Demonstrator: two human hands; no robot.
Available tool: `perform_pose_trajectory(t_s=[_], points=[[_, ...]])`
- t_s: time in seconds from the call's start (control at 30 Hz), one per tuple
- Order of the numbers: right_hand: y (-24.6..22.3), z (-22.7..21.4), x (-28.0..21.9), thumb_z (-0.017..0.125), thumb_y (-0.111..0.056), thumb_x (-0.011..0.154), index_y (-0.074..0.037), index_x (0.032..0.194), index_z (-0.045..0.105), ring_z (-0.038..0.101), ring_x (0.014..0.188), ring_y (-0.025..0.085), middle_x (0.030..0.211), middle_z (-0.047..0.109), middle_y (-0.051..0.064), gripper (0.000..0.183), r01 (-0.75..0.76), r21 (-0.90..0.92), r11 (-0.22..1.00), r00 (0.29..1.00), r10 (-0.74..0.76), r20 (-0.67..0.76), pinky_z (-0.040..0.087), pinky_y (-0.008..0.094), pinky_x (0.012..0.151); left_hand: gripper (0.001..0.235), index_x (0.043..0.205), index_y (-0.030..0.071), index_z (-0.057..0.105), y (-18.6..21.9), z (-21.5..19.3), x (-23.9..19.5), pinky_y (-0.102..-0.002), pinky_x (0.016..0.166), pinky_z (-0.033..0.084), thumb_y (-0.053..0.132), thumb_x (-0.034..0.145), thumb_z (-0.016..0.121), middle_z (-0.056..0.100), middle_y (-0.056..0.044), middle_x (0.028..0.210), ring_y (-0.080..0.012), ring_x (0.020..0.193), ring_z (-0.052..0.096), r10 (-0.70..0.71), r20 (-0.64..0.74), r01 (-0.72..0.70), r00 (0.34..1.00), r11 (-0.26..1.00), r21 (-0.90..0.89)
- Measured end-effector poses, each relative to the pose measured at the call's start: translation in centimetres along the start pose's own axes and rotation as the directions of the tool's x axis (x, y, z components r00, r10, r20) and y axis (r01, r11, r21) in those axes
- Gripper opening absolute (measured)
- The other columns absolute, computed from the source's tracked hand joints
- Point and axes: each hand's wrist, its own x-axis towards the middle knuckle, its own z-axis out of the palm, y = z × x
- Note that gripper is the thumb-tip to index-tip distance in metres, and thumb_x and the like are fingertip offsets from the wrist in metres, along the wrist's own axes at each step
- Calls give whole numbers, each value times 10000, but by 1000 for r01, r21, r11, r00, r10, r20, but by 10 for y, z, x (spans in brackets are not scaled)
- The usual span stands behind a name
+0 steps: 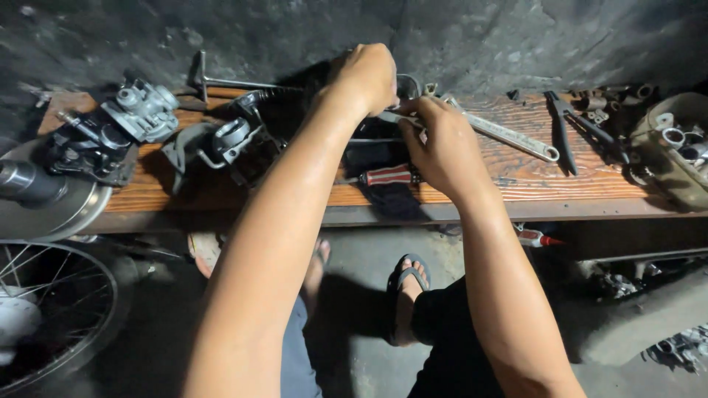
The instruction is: The person disassembles a carburetor using a screwdriver, removes small internal components, and cleans them with a cloth. They then use a toothbrush to scrub the interior of the carburetor body.
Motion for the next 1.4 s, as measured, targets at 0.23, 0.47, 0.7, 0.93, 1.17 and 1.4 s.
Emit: perform_pose_trajectory(t_s=[0.23, 0.47, 0.7, 0.93, 1.17, 1.4], points=[[2, -1, 19, 663, -64, 826, 18, 1059, 694, 654, 684, 417, 855, 733, 185, 249, -20, -76, 997, 997, 26, 70, 499, 477, 616, 80, 823, 72, 693, -20, -6, -10, -372, 699, 586, 138, 821, 739, 721, -61, 771, -222, 674, 688, 157, -172, -203, 973, 932, -300], [2, -13, 28, 725, -164, 918, -47, 1050, 754, 655, 690, 424, 876, 734, 174, 179, -43, -221, 974, 996, 60, 70, 497, 489, 602, 77, 947, 98, 568, -14, -18, -55, -272, 714, 518, 131, 941, 638, 645, 3, 863, -126, 801, 621, 119, -517, -470, 848, 619, -629], [14, -2, 22, 796, -134, 880, -49, 1058, 817, 636, 679, 368, 938, 694, 151, 198, -84, -213, 974, 996, 85, -4, 506, 437, 618, 216, 1097, 13, 620, -31, 14, -66, -285, 883, 558, 157, 961, 707, 598, -56, 1019, -129, 933, 587, -134, -377, -393, 916, -127, -911], [10, 8, 22, 801, -210, 918, -101, 1113, 835, 647, 722, 323, 984, 677, 116, 226, -118, -309, 943, 993, 109, -47, 500, 412, 614, 169, 981, 21, 699, -29, -1, -91, -376, 1111, 503, 168, 925, 762, 725, -105, 1050, -200, 1048, 695, -105, -356, -370, 929, -204, -906], [15, -11, 19, 755, -258, 943, -177, 1099, 801, 708, 895, 444, 882, 741, 123, 182, -272, -189, 944, 953, 292, 87, 574, 583, 685, 735, 1405, -19, 509, -14, 2, -90, -490, 1053, 536, 72, 785, 894, 608, -214, 1204, -342, 1121, 687, -286, -241, -302, 927, -190, -934], [38, -23, 9, 695, -184, 953, -144, 1091, 772, 681, 807, 242, 805, 681, 137, 163, -320, 146, 936, 947, 318, 35, 501, 370, 707, 605, 1341, 33, 641, -21, 7, -84, -381, 941, 616, 193, 824, 910, 685, -116, 1140, -178, 1025, 688, -237, -303, -328, 923, -73, -942]])
